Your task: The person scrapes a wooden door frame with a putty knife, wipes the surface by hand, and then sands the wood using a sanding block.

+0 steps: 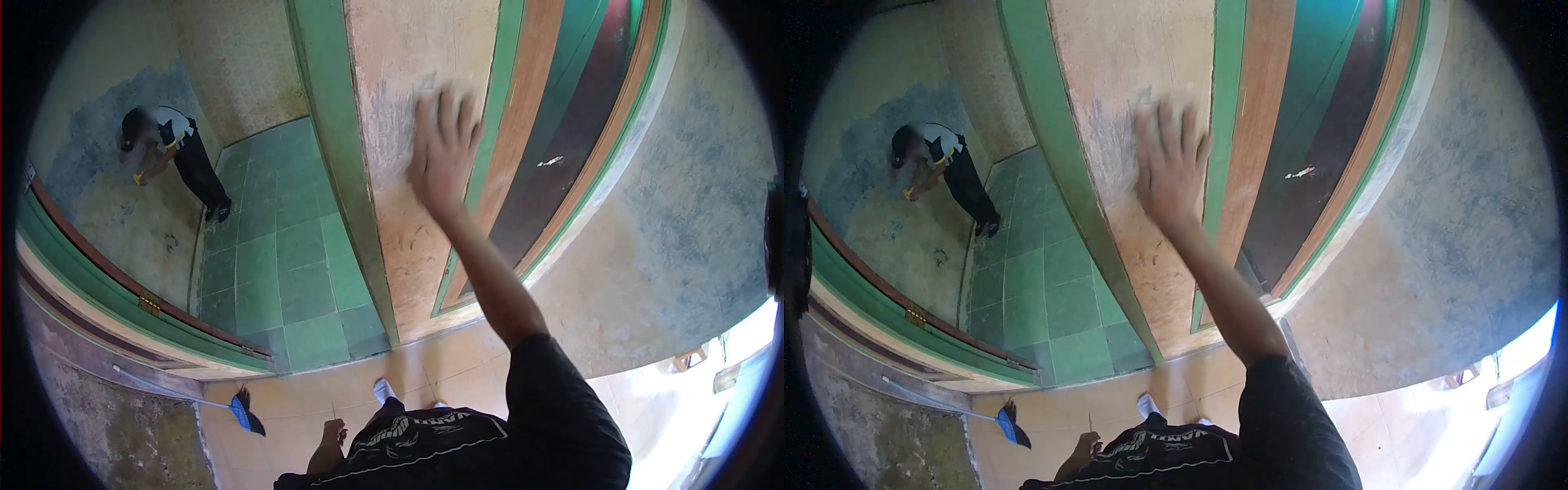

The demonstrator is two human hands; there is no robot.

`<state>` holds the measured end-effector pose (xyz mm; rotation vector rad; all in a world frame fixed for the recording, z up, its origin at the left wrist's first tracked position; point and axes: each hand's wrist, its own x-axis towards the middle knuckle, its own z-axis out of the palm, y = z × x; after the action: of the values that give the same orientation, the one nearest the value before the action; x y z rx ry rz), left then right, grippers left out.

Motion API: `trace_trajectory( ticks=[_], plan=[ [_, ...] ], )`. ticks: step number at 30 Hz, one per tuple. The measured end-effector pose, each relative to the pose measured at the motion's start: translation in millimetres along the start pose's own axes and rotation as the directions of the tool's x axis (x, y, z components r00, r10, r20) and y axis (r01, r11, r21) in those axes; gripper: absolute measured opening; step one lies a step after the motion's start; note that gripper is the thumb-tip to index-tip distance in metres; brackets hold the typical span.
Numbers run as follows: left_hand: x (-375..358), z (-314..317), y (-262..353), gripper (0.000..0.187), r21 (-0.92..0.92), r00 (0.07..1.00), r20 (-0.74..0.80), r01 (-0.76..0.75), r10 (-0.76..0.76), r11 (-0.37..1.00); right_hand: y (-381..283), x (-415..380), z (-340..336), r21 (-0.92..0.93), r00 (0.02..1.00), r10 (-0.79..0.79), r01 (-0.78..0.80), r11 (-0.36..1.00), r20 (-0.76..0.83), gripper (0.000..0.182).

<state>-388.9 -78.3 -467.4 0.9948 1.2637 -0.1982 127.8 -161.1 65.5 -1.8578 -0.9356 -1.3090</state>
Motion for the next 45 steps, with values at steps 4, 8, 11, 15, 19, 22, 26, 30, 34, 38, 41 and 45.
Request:
trace_trajectory(
  ticks=[4, 8, 11, 15, 19, 22, 26, 30, 34, 38, 41, 45],
  plan=[
    [-20.3, 6.8, -0.3, 0.022, 0.288, 0.627, 0.301, -0.778, 0.718, 0.558, 6.3, -164.4, 1.9, 0.056, 0.831, -0.112, 0.098, 0.994, 0.545, 0.06],
    [-5.8, 4.3, -2.8, 0.024, 0.259, 0.497, 0.348, -0.866, 0.795, 0.428, 18.9, -296.0, -24.3, 0.233, 0.66, 0.048, -0.332, 0.914, 0.75, 0.048],
    [7.2, 16.9, 26.9, 0.023, 0.139, 0.994, 0.064, -0.093, 0.085, 0.986, 12.7, -350.0, -56.3, 0.101, 0.34, 0.429, -0.866, 0.49, 0.837, 0.037],
    [3.4, 67.7, 83.3, 0.028, 0.342, 0.997, -0.046, -0.046, 0.066, 0.939, 0.9, -362.4, -96.5, 0.066, -0.072, 0.516, -0.967, -0.244, 0.854, 0.031],
    [-51.1, 147.4, 156.9, 0.035, 0.067, 0.931, 0.266, -0.276, 0.249, 0.959, 5.7, -383.2, -116.5, 0.098, 0.005, 0.519, -0.983, -0.153, 0.855, 0.027],
    [-136.5, 216.5, 216.2, 0.036, -0.044, 0.853, 0.257, -0.459, 0.454, 0.887, 3.4, -334.6, -135.1, 0.323, 0.15, 0.442, -0.879, -0.35, 0.885, 0.028],
    [-240.6, 275.2, 281.7, 0.037, -0.306, 0.73, 0.299, -0.536, 0.614, 0.787, 1.6, -250.8, -164.2, 0.451, 0.272, 0.406, -0.769, -0.453, 0.872, 0.034],
    [-285.4, 306.7, 313.9, 0.029, -0.5, 0.508, 0.234, -0.668, 0.829, 0.551, -8.0, -207.7, -187.0, 0.602, 0.441, 0.415, -0.654, -0.458, 0.796, 0.035],
    [-326.3, 330.0, 330.7, 0.024, -0.29, 0.381, 0.119, -0.87, 0.917, 0.399, -14.3, -189.6, -215.5, 0.587, 0.506, 0.306, -0.748, -0.31, 0.806, 0.039],
    [-351.5, 324.6, 336.5, 0.023, -0.303, 0.512, 0.254, -0.764, 0.821, 0.57, -11.5, -182.3, -232.4, 0.649, 0.569, 0.325, -0.719, -0.251, 0.756, 0.041],
    [-345.2, 331.4, 333.5, 0.023, -0.356, 0.471, 0.136, -0.798, 0.872, 0.486, -18.1, -189.8, -231.6, 0.625, 0.52, 0.35, -0.679, -0.384, 0.779, 0.04],
    [-302.5, 341.8, 332.3, 0.024, -0.45, 0.533, 0.063, -0.74, 0.844, 0.501, -34.8, -218.0, -206.5, 0.641, 0.515, 0.53, -0.764, -0.071, 0.673, 0.041]
  ],
)
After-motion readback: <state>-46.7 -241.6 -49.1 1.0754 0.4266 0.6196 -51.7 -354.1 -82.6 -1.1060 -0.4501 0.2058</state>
